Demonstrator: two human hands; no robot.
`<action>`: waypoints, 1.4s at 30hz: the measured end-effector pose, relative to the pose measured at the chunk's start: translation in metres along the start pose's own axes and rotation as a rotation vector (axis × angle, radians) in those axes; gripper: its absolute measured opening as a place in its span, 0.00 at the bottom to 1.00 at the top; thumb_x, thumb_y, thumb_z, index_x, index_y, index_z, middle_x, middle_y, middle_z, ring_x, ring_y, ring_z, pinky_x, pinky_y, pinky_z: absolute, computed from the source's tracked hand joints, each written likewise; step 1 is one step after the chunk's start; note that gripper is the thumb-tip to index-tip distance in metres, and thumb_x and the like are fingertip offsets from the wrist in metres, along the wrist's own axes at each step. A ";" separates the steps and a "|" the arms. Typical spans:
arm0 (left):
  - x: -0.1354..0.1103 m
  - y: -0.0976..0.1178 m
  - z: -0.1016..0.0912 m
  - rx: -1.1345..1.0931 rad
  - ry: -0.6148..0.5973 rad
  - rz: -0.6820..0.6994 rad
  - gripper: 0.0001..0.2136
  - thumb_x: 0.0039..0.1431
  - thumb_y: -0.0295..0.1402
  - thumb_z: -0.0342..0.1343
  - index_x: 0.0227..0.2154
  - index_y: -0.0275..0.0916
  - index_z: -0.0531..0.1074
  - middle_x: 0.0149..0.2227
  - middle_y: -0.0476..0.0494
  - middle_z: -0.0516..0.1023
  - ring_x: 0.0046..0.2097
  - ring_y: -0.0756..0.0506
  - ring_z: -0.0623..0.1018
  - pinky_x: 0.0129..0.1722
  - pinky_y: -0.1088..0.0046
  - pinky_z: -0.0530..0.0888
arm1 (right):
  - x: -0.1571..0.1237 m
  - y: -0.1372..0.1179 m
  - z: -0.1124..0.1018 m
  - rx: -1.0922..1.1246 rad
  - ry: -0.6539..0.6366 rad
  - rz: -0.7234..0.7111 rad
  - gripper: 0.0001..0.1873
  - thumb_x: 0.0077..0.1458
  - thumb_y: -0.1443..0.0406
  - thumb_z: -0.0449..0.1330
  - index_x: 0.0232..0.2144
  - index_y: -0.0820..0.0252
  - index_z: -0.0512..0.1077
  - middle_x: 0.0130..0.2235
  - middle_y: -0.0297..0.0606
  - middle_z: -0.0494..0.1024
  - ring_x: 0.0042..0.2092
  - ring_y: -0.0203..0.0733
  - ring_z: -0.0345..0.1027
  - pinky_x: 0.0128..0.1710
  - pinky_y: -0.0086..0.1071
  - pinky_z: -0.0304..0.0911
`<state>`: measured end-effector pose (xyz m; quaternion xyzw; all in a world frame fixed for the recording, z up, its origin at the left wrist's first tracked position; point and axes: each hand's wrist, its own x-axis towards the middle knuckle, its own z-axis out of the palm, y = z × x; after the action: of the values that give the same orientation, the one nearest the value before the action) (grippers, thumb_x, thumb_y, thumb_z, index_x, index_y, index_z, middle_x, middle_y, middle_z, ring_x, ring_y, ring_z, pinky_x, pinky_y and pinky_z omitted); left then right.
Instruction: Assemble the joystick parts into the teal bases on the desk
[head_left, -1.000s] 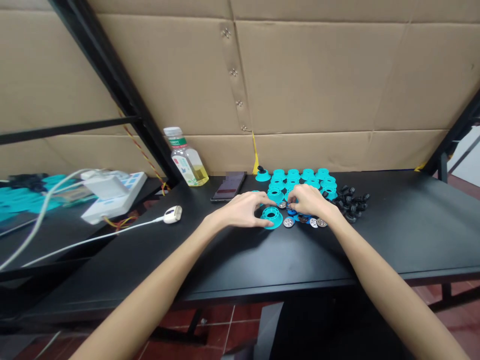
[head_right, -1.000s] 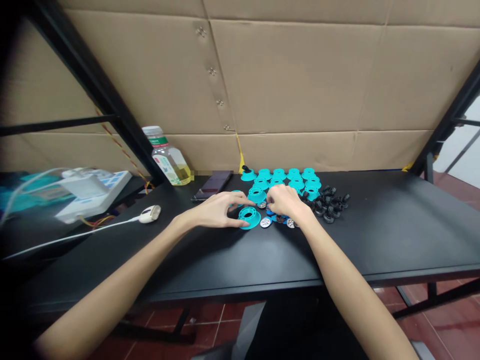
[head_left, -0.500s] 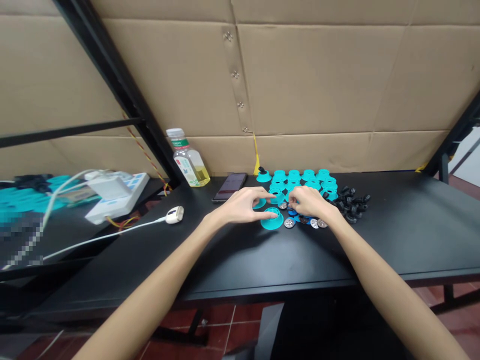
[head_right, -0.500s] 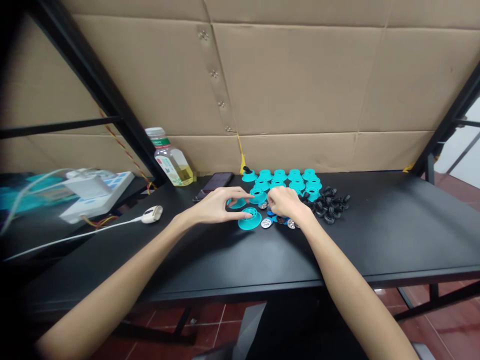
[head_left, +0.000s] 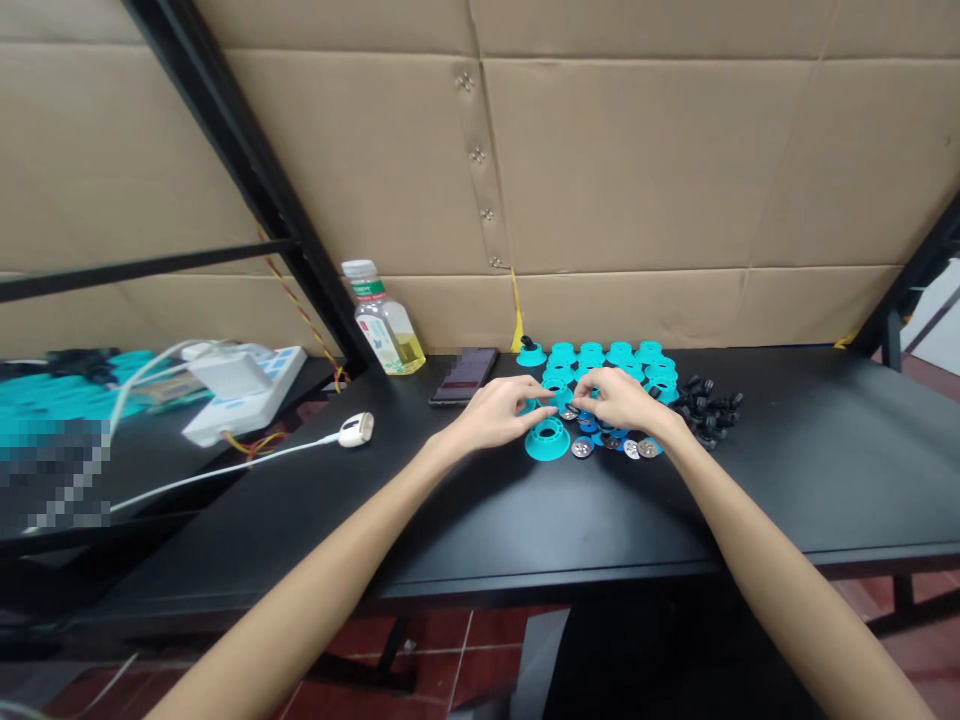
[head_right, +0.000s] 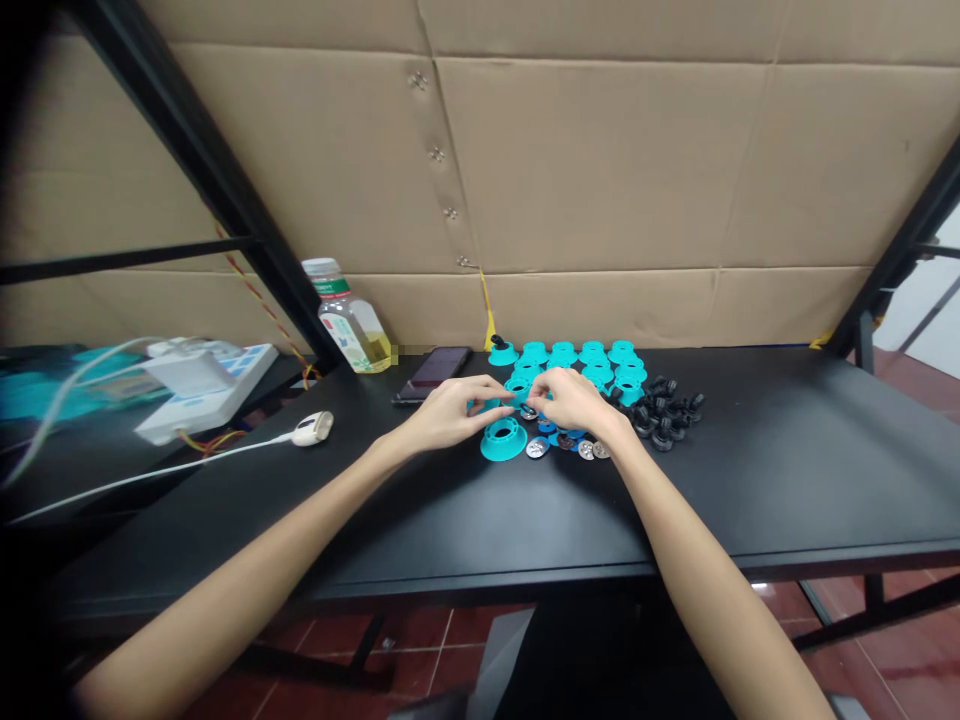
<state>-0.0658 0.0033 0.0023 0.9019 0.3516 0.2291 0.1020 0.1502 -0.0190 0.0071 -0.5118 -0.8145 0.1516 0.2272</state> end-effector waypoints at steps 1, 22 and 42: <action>0.000 0.001 0.003 -0.025 0.018 -0.001 0.15 0.59 0.42 0.54 0.41 0.39 0.79 0.38 0.43 0.77 0.32 0.49 0.72 0.31 0.75 0.66 | 0.001 0.000 0.001 0.063 0.008 -0.016 0.07 0.54 0.67 0.56 0.29 0.62 0.74 0.31 0.38 0.77 0.31 0.35 0.66 0.30 0.27 0.54; 0.006 0.011 -0.003 -0.586 0.172 -0.305 0.21 0.43 0.43 0.65 0.36 0.30 0.80 0.29 0.39 0.81 0.25 0.48 0.74 0.23 0.75 0.68 | 0.002 -0.010 0.004 0.550 0.069 -0.027 0.07 0.54 0.63 0.56 0.29 0.62 0.71 0.23 0.32 0.71 0.19 0.31 0.64 0.22 0.27 0.60; 0.005 0.012 -0.015 -0.519 0.009 -0.328 0.12 0.47 0.37 0.63 0.31 0.32 0.79 0.25 0.42 0.81 0.26 0.47 0.77 0.22 0.76 0.70 | 0.003 -0.014 0.011 0.540 0.048 -0.023 0.09 0.54 0.63 0.57 0.31 0.64 0.73 0.24 0.35 0.74 0.20 0.31 0.64 0.22 0.27 0.60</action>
<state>-0.0630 -0.0018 0.0216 0.7760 0.4225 0.2958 0.3632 0.1321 -0.0224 0.0055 -0.4268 -0.7447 0.3488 0.3763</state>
